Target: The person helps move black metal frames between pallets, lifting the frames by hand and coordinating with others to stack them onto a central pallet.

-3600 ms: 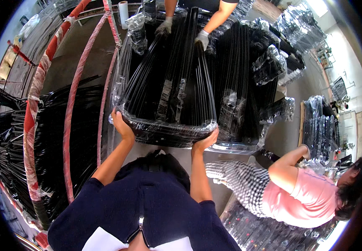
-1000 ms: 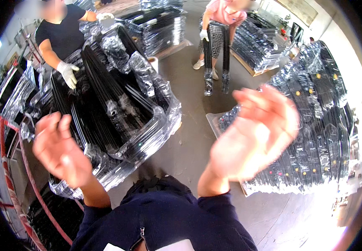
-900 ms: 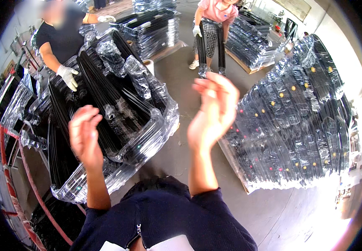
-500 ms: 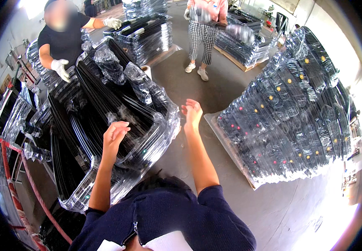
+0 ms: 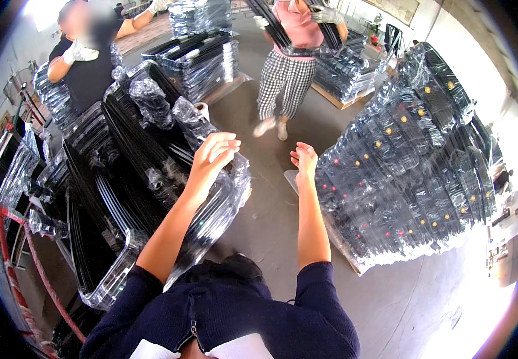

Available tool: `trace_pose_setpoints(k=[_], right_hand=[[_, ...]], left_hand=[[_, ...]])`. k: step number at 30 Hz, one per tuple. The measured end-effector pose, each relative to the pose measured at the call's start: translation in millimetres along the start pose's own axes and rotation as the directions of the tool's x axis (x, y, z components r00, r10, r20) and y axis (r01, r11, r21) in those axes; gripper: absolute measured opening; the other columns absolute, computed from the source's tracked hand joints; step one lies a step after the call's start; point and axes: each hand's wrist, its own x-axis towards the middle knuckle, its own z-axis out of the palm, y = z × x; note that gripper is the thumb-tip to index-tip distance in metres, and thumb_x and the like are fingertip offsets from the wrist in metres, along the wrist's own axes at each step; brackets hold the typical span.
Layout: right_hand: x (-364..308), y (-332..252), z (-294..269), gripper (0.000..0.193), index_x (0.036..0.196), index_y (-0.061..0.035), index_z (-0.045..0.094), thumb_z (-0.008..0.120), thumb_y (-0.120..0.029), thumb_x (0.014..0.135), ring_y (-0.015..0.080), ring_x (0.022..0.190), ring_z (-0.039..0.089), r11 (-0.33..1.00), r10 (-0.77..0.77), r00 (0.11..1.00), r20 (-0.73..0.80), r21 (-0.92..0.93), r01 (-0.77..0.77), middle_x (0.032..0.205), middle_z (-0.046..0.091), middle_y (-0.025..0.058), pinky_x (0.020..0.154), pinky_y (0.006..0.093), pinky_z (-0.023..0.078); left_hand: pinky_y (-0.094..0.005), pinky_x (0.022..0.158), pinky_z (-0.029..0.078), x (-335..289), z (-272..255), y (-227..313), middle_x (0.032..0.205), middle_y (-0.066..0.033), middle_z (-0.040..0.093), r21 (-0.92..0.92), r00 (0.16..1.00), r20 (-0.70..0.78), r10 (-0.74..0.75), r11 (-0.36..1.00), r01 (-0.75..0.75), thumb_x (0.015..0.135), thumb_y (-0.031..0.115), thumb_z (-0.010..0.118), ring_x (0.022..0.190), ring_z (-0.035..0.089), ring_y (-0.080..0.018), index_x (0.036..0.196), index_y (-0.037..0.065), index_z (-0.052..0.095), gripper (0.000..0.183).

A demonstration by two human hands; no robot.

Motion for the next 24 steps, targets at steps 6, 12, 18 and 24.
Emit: trace_pose_setpoints(k=[6,12,18,24], right_hand=[[67,-2,-49,0.022,0.104,-0.0056,0.053,0.049,-0.018,0.085,0.0171,0.081,0.057,0.998,0.063,0.998,-0.003,-0.014,-0.063,0.088,0.052,0.0050,0.068,0.0333,0.047],[143,-18,-79,0.043,0.106,0.0003,0.044,0.045,-0.039,0.088,0.0337,0.088,0.055,0.935,0.252,0.962,0.104,0.229,-0.270,0.094,0.049,0.0193,0.079,0.0478,0.047],[191,-27,-52,0.058,0.109,0.0060,0.032,0.040,-0.047,0.087,0.0459,0.102,0.047,0.714,0.494,0.830,0.260,0.423,-0.558,0.110,0.040,0.0322,0.087,0.0570,0.040],[222,4,5,0.088,0.137,-0.0046,0.002,0.040,-0.060,0.080,0.0481,0.121,0.027,0.479,0.505,0.651,0.566,0.444,-0.757,0.134,0.015,0.0331,0.095,0.0592,0.028]], left_hand=[[-0.0293,0.094,0.035,74,43,-10,0.117,-0.0103,0.051,-0.076,0.998,0.024,0.063,0.995,-0.061,0.083,0.011,0.057,0.112,0.046,-0.0172,0.119,0.001,0.042,0.041],[-0.0317,0.098,0.031,186,63,-3,0.116,-0.0107,0.049,-0.001,0.997,-0.020,-0.073,0.997,0.073,0.081,0.037,0.059,0.115,0.042,-0.0181,0.122,-0.002,0.039,0.060],[-0.0394,0.104,0.019,223,101,25,0.134,-0.0237,0.025,-0.061,0.993,-0.104,-0.051,0.997,0.045,0.076,0.055,0.057,0.124,0.029,-0.0304,0.127,-0.007,0.029,0.085],[-0.0363,0.094,0.033,222,102,-13,0.114,-0.0142,0.053,-0.204,0.965,-0.225,-0.133,0.975,0.087,0.078,0.057,0.053,0.105,0.048,-0.0233,0.114,-0.004,0.048,0.071]])
